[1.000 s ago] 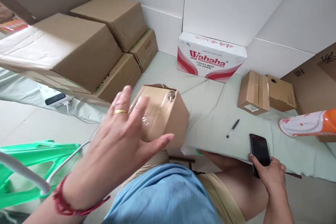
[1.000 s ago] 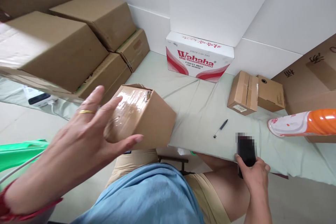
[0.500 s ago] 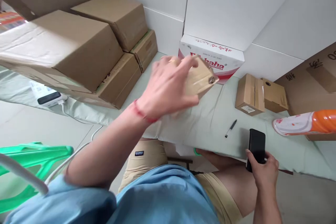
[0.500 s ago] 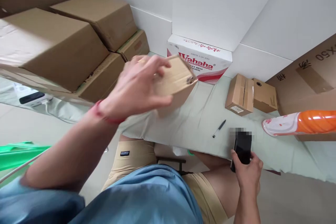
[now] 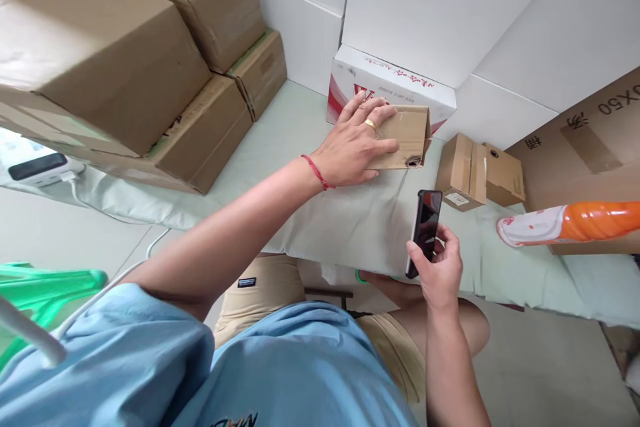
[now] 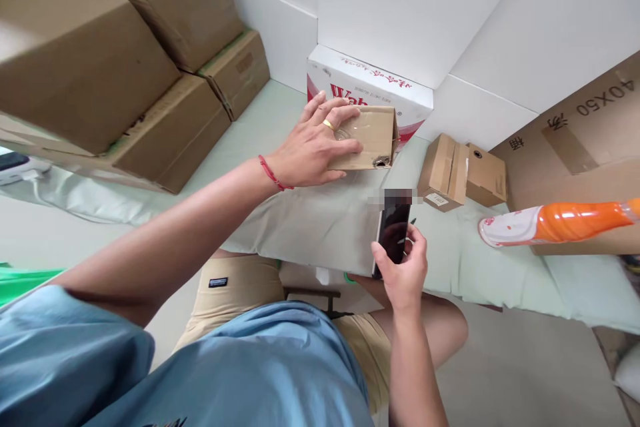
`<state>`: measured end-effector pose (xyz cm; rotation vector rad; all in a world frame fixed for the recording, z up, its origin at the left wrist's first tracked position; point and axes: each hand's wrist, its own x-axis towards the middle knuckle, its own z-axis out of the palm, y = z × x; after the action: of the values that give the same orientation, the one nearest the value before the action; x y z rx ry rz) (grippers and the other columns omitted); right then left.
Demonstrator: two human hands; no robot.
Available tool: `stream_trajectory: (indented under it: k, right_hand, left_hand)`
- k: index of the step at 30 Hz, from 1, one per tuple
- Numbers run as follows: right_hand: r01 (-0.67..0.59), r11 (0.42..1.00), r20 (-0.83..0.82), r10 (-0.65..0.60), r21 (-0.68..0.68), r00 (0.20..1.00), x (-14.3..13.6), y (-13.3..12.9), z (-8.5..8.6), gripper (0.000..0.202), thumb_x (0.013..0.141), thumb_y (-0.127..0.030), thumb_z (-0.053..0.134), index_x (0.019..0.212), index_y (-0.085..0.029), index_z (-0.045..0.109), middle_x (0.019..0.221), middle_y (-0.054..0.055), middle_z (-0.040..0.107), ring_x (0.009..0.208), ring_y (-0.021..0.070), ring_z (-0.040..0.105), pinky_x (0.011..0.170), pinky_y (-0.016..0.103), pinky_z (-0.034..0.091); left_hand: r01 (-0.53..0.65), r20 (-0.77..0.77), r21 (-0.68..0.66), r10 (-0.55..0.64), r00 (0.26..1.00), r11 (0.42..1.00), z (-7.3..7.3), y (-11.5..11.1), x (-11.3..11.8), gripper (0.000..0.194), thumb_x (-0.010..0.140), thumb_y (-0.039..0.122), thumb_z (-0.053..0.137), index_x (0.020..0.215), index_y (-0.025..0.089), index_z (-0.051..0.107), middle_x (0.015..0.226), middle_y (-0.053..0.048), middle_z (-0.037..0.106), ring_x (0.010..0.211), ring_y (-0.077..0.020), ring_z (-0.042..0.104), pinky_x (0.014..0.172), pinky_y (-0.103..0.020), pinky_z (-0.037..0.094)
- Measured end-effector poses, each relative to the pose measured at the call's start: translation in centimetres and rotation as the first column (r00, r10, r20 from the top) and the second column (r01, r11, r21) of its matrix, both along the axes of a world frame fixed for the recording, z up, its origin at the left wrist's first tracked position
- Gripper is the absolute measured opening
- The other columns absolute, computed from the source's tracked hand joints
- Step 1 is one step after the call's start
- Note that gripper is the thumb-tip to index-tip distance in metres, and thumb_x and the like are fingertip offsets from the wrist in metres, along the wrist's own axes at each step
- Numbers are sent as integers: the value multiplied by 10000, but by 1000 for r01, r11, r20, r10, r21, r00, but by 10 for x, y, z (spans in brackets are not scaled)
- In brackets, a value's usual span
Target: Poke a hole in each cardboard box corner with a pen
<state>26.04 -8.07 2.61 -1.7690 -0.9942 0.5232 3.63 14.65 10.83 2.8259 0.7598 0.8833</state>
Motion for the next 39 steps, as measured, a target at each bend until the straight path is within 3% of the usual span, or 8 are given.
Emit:
stream_trajectory:
  k: [3,8,14,22,31,39]
  right_hand:
    - [-5,997,49,1,83,999,-18,12,14,769,740,-616,891,1320,-214,586,1238,112,695,1019,243,705,921,435,604]
    - [60,971,306,-131,231,943,-35,26,25,783,739,-660,868,1308,-204,585,1230,121,624,1120,307,653,999,539,578]
    - [69,936,479,-240,346,844,-51,33,28,736,804,-608,819,1355,-212,535,1211,129,568,1147,333,599,999,562,568]
    - [45,948,464,-195,314,864,-66,40,27,787,839,-623,797,1409,-216,437,1271,157,505,1236,363,529,1084,645,511]
    - [68,933,491,-247,353,835,-71,42,25,776,810,-604,817,1383,-210,473,1256,146,540,1175,336,576,1022,572,548]
    - [68,941,502,-237,332,832,-67,40,25,794,792,-601,816,1394,-210,478,1258,140,533,1156,328,584,1006,555,550]
  left_hand:
    - [-4,26,-42,5,1000,999,1,-2,4,410,750,298,792,1158,268,772,1718,-96,438,1627,-445,269,1346,-728,69]
    - [68,16,-82,-67,998,994,-2,-3,11,378,727,298,791,1103,272,781,1800,-74,350,1648,-445,247,1352,-705,99]
    - [74,29,-98,-72,997,992,-7,1,13,423,719,292,771,1140,257,790,1746,-99,429,1648,-467,243,1343,-713,75]
    - [68,-2,-62,-68,998,996,-8,-3,12,394,774,268,735,1163,239,793,1761,-129,409,1654,-442,265,1357,-680,73]
    - [90,1,10,-90,996,996,-16,7,14,356,874,395,762,1197,248,787,1754,-121,395,1646,-437,263,1354,-676,89]
    - [82,-9,46,-81,997,996,-19,9,14,306,904,348,727,1189,242,763,1757,-102,377,1652,-439,276,1357,-684,108]
